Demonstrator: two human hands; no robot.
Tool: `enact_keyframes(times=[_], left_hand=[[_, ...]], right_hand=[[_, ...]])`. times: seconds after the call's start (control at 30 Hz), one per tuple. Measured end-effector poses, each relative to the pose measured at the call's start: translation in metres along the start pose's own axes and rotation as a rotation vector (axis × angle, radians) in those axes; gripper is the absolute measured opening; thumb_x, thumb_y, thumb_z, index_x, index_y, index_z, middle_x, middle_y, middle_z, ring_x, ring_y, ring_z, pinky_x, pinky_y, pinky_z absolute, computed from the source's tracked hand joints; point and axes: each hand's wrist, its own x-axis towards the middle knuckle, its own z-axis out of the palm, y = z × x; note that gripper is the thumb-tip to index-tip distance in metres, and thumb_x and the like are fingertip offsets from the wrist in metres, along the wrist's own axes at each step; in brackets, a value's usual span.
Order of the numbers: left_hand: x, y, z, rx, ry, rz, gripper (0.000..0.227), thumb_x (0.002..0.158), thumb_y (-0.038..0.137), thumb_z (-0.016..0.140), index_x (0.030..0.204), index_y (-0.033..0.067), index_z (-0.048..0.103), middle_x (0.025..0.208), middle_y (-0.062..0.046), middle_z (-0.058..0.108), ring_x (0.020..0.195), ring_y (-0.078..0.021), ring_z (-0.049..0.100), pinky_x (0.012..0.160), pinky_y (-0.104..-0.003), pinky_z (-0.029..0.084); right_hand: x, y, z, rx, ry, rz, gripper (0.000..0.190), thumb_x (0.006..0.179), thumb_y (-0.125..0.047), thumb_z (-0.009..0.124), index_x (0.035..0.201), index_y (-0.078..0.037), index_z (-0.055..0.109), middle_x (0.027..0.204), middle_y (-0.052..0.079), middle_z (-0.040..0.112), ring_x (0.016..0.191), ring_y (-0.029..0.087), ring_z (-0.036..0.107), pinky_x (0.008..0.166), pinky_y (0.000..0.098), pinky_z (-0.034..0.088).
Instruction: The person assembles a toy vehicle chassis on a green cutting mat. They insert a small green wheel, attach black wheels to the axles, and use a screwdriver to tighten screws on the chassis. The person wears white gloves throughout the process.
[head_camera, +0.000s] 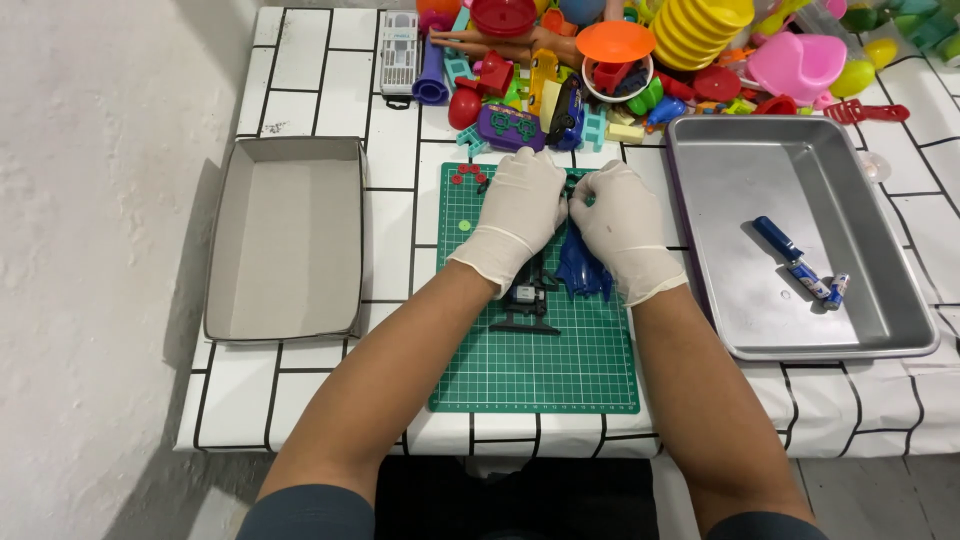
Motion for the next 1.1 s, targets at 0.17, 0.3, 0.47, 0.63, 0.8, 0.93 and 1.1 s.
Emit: enact_keyframes(times=[0.17,0.3,0.47,0.63,0.8,0.93,1.1], left_hand=[[-0.013,-0.024,-0.024,-0.172,0.084,-0.017,0.006,0.076,0.023,0.068,0.072,0.0176,0.069,0.075,-0.003,0.06,0.084,-0.0261,0.063,0.074,-0.038,0.051],[-0.021,-0.038,-0.027,-0.254,0.026,-0.064,0.004,0.083,0.023,0.069,0.085,0.0202,0.071,0.083,-0.002,0.064,0.093,-0.0264,0.064,0.084,-0.04,0.052],[-0.013,-0.021,-0.027,-0.158,-0.147,-0.036,0.012,0.082,0.03,0.073,0.087,0.0189,0.073,0.084,-0.005,0.067,0.095,-0.0311,0.066,0.085,-0.044,0.053],[-0.005,-0.009,-0.014,-0.149,-0.25,-0.051,0.014,0.081,0.034,0.074,0.089,0.0228,0.077,0.082,-0.001,0.072,0.09,-0.0276,0.07,0.083,-0.042,0.054],[0.004,0.006,-0.007,-0.15,-0.207,-0.026,0.017,0.079,0.031,0.078,0.088,0.0176,0.077,0.08,-0.006,0.071,0.086,-0.0305,0.07,0.081,-0.044,0.054],[0.008,0.012,0.007,-0.123,-0.134,0.003,0.017,0.076,0.027,0.081,0.086,0.0141,0.077,0.079,-0.01,0.071,0.084,-0.0332,0.07,0.08,-0.046,0.056],[-0.009,0.002,-0.05,-0.503,-0.072,-0.21,0.017,0.087,0.03,0.072,0.102,0.0234,0.073,0.095,-0.007,0.073,0.097,-0.0314,0.071,0.086,-0.045,0.057]], right_hand=[[0.004,0.004,-0.006,0.163,0.139,-0.091,0.007,0.089,-0.018,0.072,0.088,-0.011,0.075,0.1,0.01,0.068,0.098,0.036,0.069,0.082,0.0473,0.058],[0.003,0.007,0.002,0.299,0.233,-0.104,0.004,0.09,-0.017,0.074,0.091,-0.013,0.074,0.091,0.008,0.07,0.096,0.03,0.07,0.079,0.0399,0.057],[0.004,0.003,0.012,0.394,0.222,-0.018,0.005,0.088,-0.016,0.077,0.092,-0.019,0.075,0.088,0.0,0.071,0.091,0.022,0.071,0.077,0.0328,0.056],[0.004,0.004,0.009,0.39,0.239,0.014,0.007,0.087,-0.018,0.079,0.093,-0.02,0.075,0.085,0.003,0.073,0.088,0.025,0.072,0.075,0.0352,0.057],[0.002,0.005,-0.007,0.42,0.342,0.026,0.008,0.089,-0.013,0.077,0.094,-0.018,0.074,0.087,0.004,0.074,0.085,0.021,0.072,0.076,0.0318,0.055],[0.004,0.006,-0.012,0.472,0.426,0.056,0.012,0.089,-0.013,0.077,0.094,-0.022,0.072,0.088,-0.003,0.074,0.081,0.012,0.067,0.076,0.0266,0.053],[-0.007,-0.009,-0.025,0.633,0.485,-0.098,0.02,0.09,-0.004,0.077,0.104,-0.015,0.067,0.095,0.006,0.076,0.089,0.018,0.072,0.081,0.0297,0.055]])
